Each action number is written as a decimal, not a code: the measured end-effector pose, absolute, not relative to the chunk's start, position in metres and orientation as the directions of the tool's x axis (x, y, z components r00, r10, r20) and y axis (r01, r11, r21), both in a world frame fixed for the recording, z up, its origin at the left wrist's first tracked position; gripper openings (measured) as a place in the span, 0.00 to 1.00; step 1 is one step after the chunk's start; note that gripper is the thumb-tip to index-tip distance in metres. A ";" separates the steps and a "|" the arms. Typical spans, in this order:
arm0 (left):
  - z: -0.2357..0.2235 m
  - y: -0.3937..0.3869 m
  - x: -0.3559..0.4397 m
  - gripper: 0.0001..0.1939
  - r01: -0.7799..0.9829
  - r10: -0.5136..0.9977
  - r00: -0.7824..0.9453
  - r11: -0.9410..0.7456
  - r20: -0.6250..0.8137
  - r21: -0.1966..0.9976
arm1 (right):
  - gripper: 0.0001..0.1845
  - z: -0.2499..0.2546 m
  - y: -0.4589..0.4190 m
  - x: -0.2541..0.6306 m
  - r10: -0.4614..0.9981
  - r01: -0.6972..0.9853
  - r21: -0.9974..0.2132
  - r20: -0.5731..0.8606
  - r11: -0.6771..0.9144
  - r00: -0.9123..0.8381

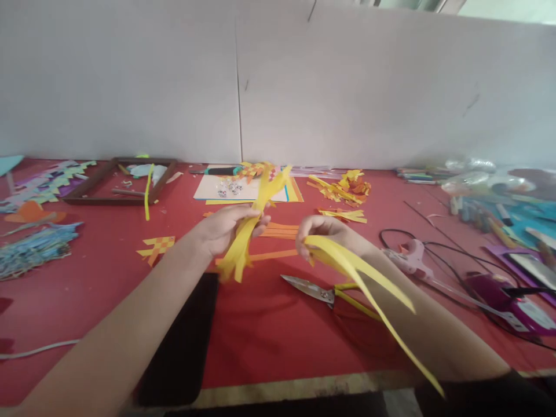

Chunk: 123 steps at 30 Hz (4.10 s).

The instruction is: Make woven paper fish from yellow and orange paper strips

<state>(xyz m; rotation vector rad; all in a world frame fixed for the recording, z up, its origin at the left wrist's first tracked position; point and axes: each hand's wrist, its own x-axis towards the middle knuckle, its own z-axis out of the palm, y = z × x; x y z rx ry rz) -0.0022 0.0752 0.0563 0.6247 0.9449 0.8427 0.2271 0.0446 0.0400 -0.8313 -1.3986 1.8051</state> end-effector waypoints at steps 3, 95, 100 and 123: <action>0.067 0.068 0.006 0.11 -0.564 0.761 0.435 0.647 -0.481 0.514 | 0.08 0.028 0.052 0.211 0.845 -0.256 -0.889 -0.222 -0.381 -0.487; -0.006 0.034 0.045 0.09 -0.426 0.840 0.332 0.540 -0.429 0.726 | 0.14 0.003 0.044 0.191 0.984 0.054 -0.984 -0.175 -0.172 -0.046; -0.004 0.029 0.043 0.07 -0.305 0.770 0.473 0.599 -0.428 0.741 | 0.17 -0.002 0.049 0.194 0.958 -0.089 -0.959 -0.257 -0.269 -0.126; -0.011 0.027 0.055 0.09 -0.531 0.934 0.227 0.357 -0.277 0.768 | 0.14 -0.003 0.038 0.190 0.976 0.029 -0.995 -0.103 -0.099 -0.194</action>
